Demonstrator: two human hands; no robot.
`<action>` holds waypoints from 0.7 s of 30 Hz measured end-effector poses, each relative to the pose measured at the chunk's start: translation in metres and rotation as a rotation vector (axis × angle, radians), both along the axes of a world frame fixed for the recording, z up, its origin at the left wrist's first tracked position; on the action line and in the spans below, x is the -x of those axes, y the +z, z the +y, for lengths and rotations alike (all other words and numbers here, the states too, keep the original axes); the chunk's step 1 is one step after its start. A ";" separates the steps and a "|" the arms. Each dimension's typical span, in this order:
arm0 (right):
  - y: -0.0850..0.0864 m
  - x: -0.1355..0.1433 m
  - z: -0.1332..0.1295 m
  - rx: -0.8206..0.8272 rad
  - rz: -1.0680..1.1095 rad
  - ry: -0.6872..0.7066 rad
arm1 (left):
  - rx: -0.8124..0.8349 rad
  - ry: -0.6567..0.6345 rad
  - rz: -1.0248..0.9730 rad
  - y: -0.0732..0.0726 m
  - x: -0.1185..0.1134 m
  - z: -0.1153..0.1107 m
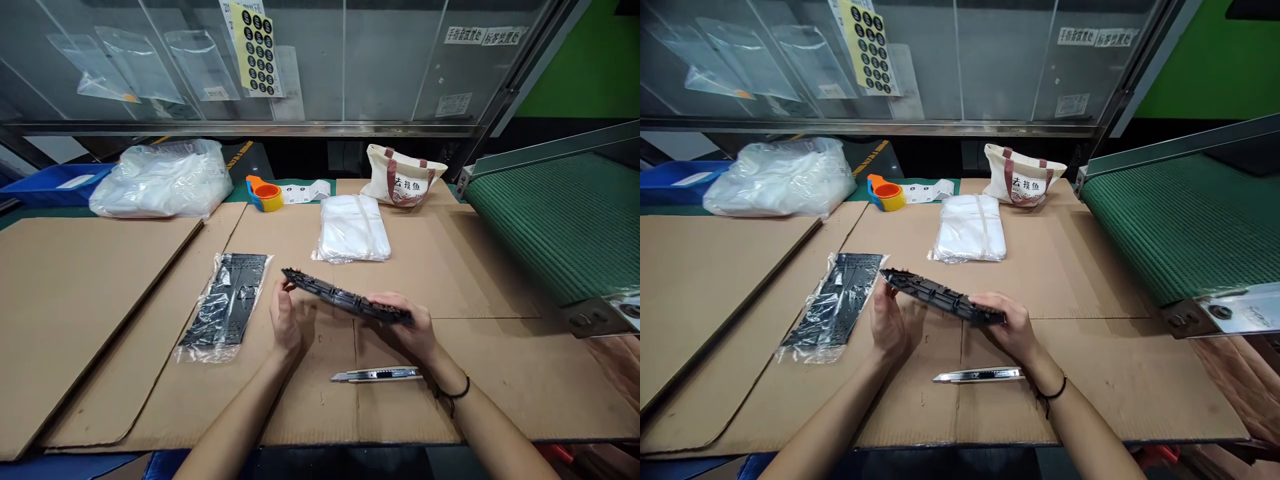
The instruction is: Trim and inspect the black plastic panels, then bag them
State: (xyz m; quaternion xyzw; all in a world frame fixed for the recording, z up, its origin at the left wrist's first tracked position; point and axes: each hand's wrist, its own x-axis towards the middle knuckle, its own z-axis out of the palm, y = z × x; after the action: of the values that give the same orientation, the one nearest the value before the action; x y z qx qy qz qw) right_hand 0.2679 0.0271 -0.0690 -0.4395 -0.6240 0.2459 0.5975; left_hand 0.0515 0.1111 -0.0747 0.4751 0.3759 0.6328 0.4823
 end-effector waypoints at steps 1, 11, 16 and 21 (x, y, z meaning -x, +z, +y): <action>0.002 0.001 -0.002 -0.129 -0.134 -0.046 | -0.057 -0.033 -0.038 0.002 -0.002 -0.004; -0.002 0.003 -0.001 -0.376 -0.308 -0.586 | -0.512 -0.012 0.106 -0.002 -0.008 -0.023; -0.004 0.003 0.004 -0.421 -0.212 -0.568 | -0.587 -0.017 0.153 -0.011 -0.005 -0.022; -0.009 0.002 0.006 -0.426 -0.151 -0.557 | -0.666 -0.029 0.158 -0.015 -0.006 -0.023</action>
State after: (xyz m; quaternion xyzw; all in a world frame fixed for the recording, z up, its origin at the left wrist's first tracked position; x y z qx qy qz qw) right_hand 0.2660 0.0331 -0.0782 -0.4754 -0.5598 -0.0949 0.6720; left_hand 0.0580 0.0885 -0.0898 0.6592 0.1780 0.6752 0.2791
